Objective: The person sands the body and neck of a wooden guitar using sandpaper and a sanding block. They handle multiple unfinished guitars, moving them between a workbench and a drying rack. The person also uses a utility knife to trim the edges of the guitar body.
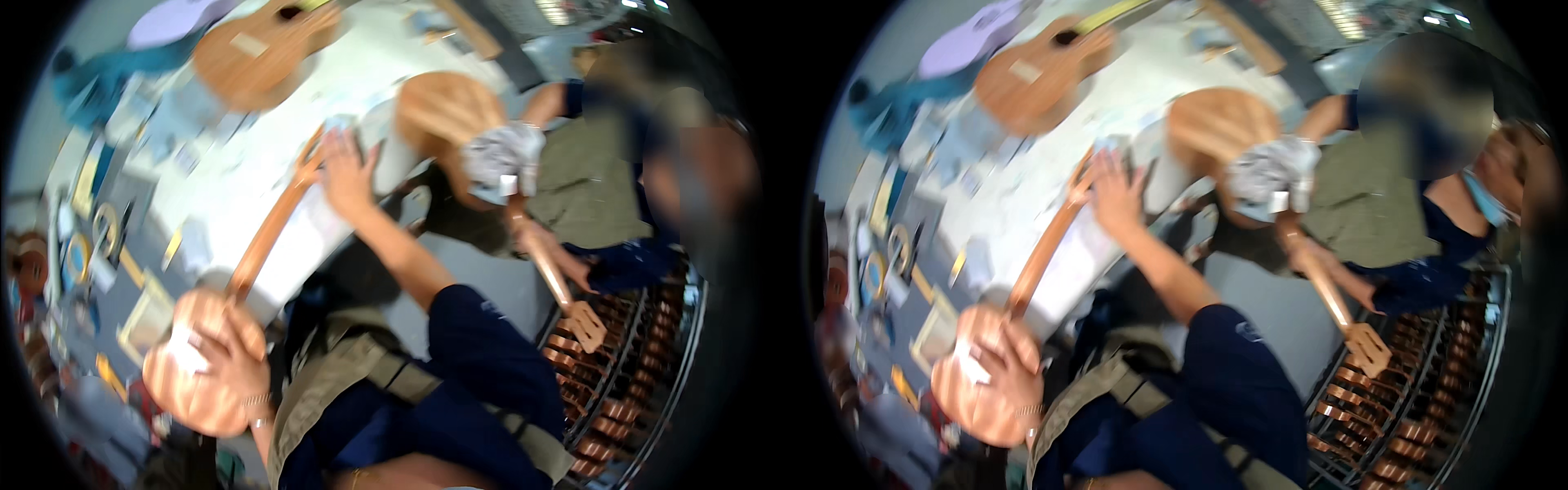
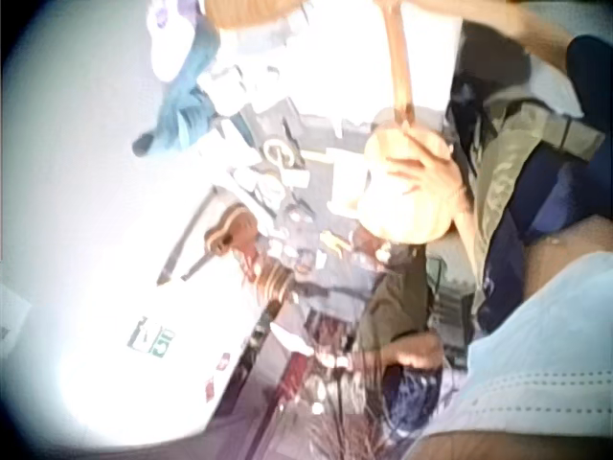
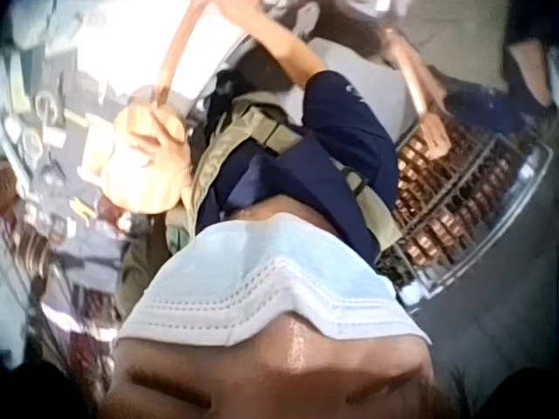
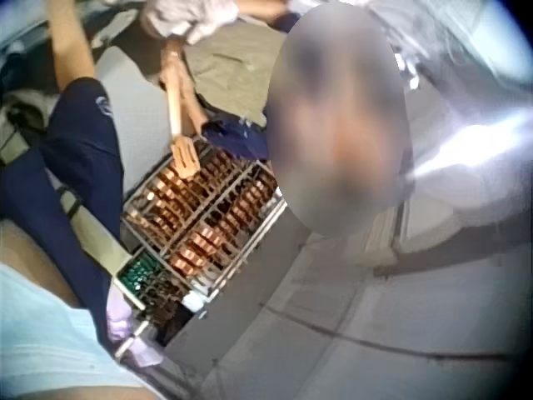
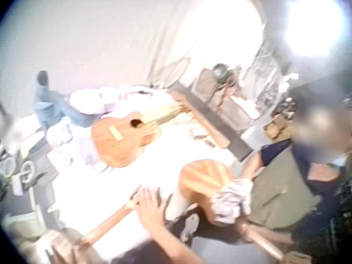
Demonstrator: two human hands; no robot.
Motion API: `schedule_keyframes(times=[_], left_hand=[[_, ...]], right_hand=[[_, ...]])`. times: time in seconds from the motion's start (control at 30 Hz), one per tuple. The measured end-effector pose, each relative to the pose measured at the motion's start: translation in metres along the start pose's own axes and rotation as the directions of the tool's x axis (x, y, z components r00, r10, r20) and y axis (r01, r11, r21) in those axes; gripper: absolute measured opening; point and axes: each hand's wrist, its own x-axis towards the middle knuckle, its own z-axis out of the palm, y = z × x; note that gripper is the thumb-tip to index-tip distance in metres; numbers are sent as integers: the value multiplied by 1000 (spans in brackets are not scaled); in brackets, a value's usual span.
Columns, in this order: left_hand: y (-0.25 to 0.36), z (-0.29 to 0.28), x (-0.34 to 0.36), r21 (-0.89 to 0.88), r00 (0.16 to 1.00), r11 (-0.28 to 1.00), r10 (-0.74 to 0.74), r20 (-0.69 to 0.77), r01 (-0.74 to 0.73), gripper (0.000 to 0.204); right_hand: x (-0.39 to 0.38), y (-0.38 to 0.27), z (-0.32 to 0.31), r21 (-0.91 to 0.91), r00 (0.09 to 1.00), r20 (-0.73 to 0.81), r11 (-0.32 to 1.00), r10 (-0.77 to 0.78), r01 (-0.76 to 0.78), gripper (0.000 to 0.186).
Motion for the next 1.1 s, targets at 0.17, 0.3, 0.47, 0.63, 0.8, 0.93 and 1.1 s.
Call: schedule_keyframes(times=[0.17, 0.3, 0.47, 0.63, 0.8, 0.93, 1.1], left_hand=[[-11, 10, 6, -86, 984, 993, 70, -167, -85, 70], [-11, 14, 5, -105, 980, 991, 56, -193, -77, 70], [-9, 17, 4, -54, 979, 996, 64, -192, -76, 73], [-11, 21, 6, -114, 984, 990, 58, -168, -78, 71], [-15, 10, 9, -39, 994, 996, 81, -70, -84, 64], [-26, 10, 9, -151, 982, 974, 152, -111, -168, 70], [-78, -13, 77, -226, 983, 957, 181, -24, -182, 75]], right_hand=[[-20, -5, -6, 143, 935, 55, 930, -350, 340, 67], [32, 22, -6, -80, 995, -83, 995, -63, 56, 67], [-2, 15, -7, 119, 976, 84, 974, -203, 192, 65], [19, 44, 16, -13, 989, -133, 998, -64, 62, 65], [-79, -104, -21, 312, 906, 235, 910, -352, 272, 67], [-74, -94, -24, 440, 791, 186, 769, -583, 463, 66], [-37, -36, 3, 220, 973, 52, 953, -223, 207, 64]])
